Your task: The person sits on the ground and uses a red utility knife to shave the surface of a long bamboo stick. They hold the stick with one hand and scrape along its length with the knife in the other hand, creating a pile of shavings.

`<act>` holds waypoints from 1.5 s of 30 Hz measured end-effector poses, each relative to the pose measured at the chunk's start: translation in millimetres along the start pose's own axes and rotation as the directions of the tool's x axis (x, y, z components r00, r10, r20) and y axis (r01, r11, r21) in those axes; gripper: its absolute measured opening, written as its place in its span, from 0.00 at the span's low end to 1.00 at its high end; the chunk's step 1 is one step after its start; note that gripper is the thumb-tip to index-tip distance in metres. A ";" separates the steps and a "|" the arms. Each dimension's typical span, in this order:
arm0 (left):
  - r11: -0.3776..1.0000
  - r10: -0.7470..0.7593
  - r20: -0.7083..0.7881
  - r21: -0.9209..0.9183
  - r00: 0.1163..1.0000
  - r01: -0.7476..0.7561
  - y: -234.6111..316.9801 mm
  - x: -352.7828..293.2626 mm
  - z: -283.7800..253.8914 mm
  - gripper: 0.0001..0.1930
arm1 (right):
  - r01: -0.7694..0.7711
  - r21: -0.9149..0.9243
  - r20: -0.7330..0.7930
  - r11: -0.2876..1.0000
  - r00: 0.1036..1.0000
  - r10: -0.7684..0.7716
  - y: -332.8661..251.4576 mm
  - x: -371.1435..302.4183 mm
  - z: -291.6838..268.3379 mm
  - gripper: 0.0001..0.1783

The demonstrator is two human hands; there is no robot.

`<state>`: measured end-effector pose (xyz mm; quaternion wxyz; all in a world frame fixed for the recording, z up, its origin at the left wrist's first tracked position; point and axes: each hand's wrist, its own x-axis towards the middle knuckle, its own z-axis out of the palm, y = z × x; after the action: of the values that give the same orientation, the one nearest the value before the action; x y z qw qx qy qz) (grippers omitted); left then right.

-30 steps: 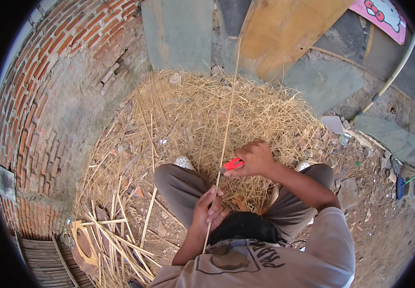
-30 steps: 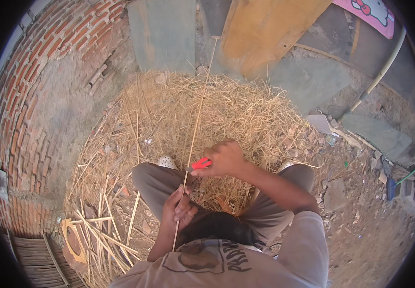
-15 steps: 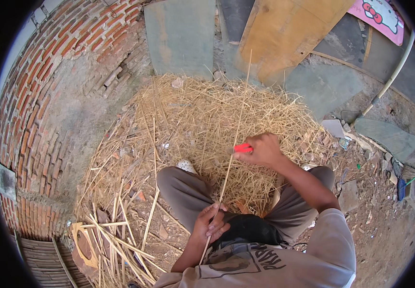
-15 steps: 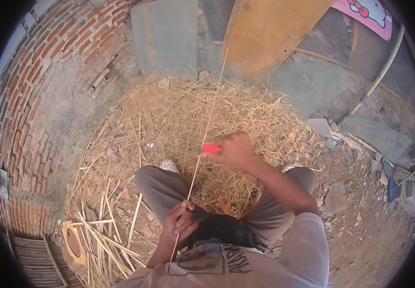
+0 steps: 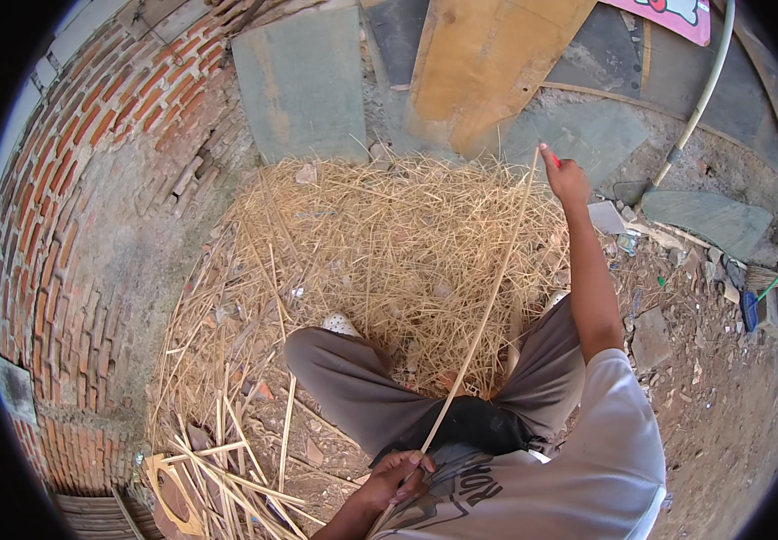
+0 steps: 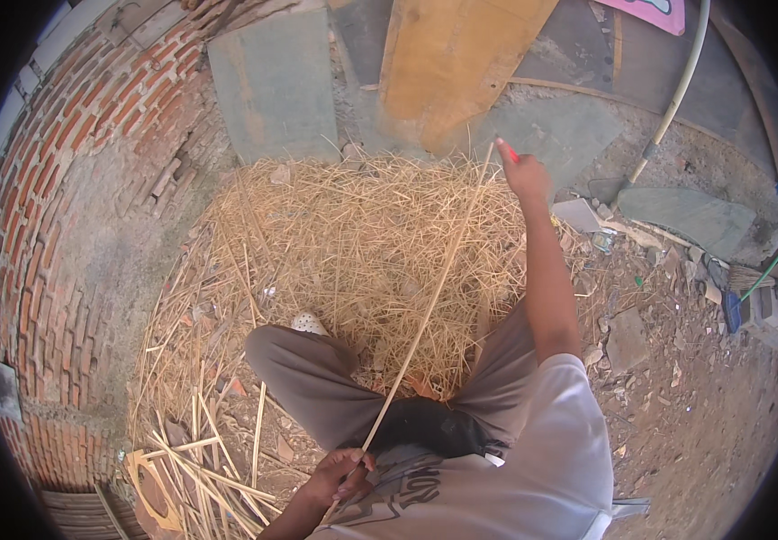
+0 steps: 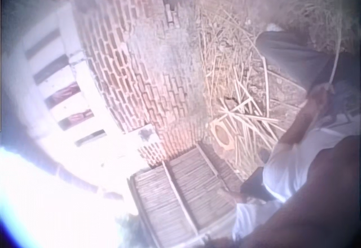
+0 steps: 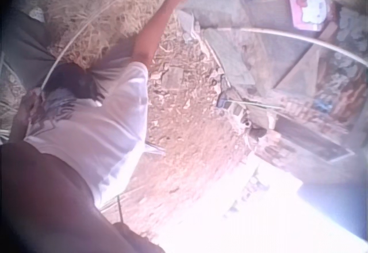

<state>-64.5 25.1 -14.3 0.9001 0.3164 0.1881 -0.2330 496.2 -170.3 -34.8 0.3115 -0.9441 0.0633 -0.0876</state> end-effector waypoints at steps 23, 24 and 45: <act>0.707 0.618 -0.274 0.603 0.737 -0.369 79.8 75.5 29.0 0.16 | 0.881 0.236 0.113 0.409 0.393 -0.913 -81.7 -227.2 8.8 0.37; 0.717 0.607 -0.284 0.599 0.742 -0.356 81.0 77.2 31.3 0.16 | 0.877 0.229 0.096 0.422 0.411 -0.907 -79.8 -224.5 8.2 0.37; 0.835 0.467 -0.171 0.407 0.868 -0.369 102.8 72.0 23.3 0.16 | 0.892 0.229 0.012 0.390 0.398 -0.917 -77.9 -213.1 14.7 0.41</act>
<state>54.3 59.2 17.3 0.8221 0.5381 0.1855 -0.0151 296.1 -62.6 -26.6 0.3033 -0.7958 -0.4909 -0.1837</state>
